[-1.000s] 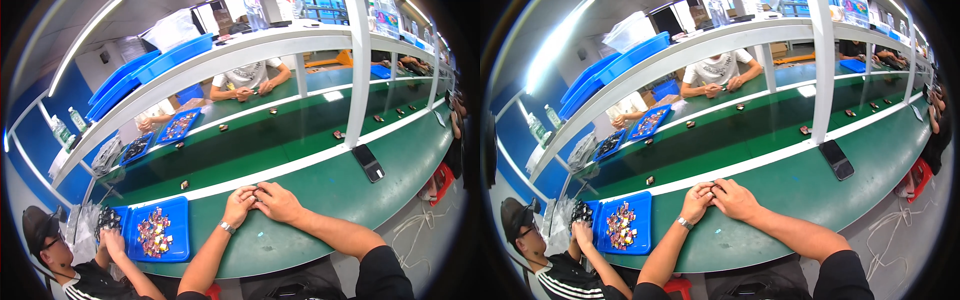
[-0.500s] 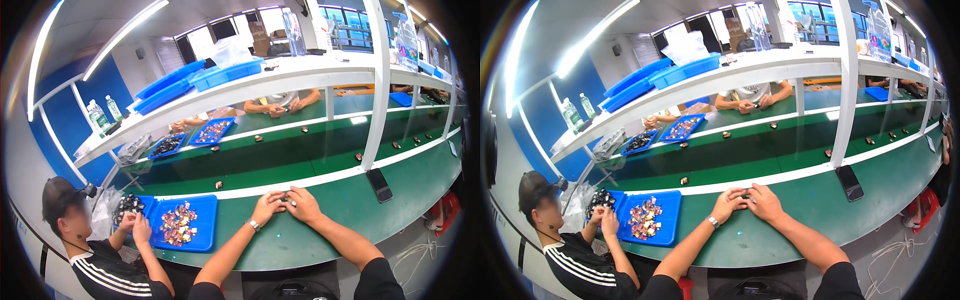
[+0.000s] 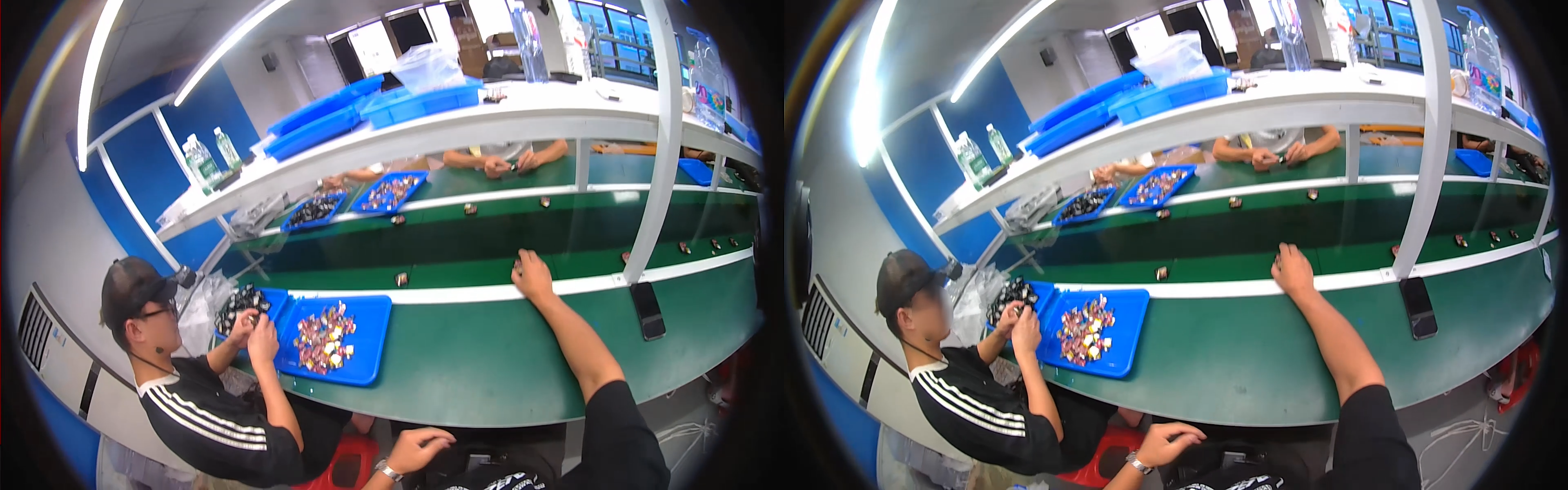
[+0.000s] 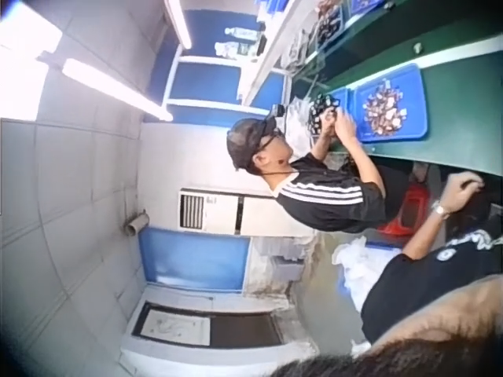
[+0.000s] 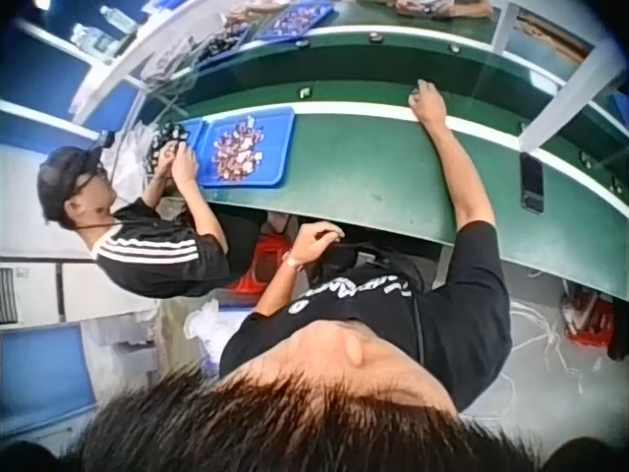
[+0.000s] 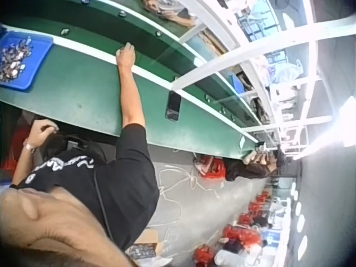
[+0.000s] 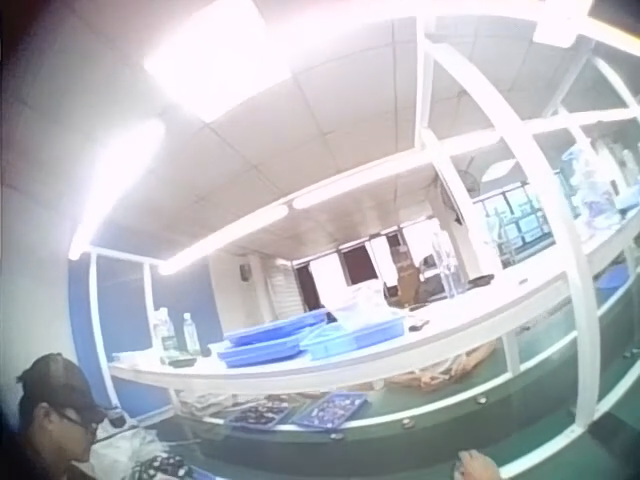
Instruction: Sorting and inspecting small electronic components on an assembly line.
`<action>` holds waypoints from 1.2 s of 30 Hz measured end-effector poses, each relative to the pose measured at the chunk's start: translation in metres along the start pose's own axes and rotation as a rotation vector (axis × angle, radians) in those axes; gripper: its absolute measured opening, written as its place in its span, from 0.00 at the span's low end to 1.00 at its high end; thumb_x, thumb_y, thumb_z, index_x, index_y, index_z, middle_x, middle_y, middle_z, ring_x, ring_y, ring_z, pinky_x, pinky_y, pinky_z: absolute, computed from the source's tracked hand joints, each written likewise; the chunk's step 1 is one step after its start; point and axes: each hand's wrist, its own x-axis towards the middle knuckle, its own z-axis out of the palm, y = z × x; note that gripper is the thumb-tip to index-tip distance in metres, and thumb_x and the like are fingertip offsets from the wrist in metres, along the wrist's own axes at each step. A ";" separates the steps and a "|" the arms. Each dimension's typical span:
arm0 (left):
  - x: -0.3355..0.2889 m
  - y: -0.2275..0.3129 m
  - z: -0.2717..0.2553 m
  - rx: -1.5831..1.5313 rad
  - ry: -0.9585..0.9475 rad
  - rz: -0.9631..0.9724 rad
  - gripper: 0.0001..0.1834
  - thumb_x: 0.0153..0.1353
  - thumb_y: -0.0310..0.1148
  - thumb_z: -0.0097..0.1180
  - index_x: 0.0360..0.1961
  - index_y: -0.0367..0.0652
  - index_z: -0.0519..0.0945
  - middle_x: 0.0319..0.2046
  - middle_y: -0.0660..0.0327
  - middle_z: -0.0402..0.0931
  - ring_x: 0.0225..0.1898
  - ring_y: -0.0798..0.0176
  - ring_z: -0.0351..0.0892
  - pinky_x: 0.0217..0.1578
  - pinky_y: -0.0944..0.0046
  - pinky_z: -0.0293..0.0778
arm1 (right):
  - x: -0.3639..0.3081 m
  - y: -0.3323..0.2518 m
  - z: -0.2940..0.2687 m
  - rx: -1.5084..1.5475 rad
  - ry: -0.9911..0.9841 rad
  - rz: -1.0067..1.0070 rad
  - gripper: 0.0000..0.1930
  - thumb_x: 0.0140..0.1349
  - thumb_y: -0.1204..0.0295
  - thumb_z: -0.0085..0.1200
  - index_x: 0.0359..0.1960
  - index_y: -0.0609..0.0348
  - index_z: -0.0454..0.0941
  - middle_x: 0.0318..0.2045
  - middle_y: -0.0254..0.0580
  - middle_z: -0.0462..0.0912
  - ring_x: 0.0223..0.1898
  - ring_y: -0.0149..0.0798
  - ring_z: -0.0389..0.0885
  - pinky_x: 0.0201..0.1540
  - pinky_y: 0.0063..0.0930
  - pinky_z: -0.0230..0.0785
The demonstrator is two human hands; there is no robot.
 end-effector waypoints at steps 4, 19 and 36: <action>-0.079 -0.124 -0.011 -0.165 0.699 -0.300 0.06 0.65 0.23 0.52 0.39 0.33 0.80 0.34 0.53 0.84 0.32 0.67 0.83 0.34 0.68 0.79 | 0.016 -0.020 0.012 -0.160 -0.170 -0.013 0.20 0.53 0.71 0.60 0.48 0.61 0.72 0.43 0.51 0.78 0.46 0.55 0.77 0.47 0.45 0.72; -0.203 -0.347 0.144 -0.103 0.176 -1.018 0.15 0.57 0.39 0.56 0.39 0.39 0.82 0.37 0.46 0.83 0.38 0.50 0.84 0.37 0.52 0.76 | 0.003 -0.109 0.152 0.402 -0.443 -0.089 0.23 0.65 0.65 0.56 0.59 0.64 0.71 0.49 0.51 0.80 0.46 0.39 0.80 0.52 0.31 0.70; 0.004 -0.349 0.157 0.047 -0.279 -0.887 0.15 0.59 0.39 0.55 0.39 0.37 0.82 0.37 0.47 0.83 0.41 0.53 0.83 0.37 0.53 0.74 | 0.027 -0.175 0.098 0.584 -0.475 0.176 0.14 0.55 0.76 0.60 0.44 0.62 0.79 0.34 0.36 0.83 0.31 0.30 0.77 0.36 0.23 0.69</action>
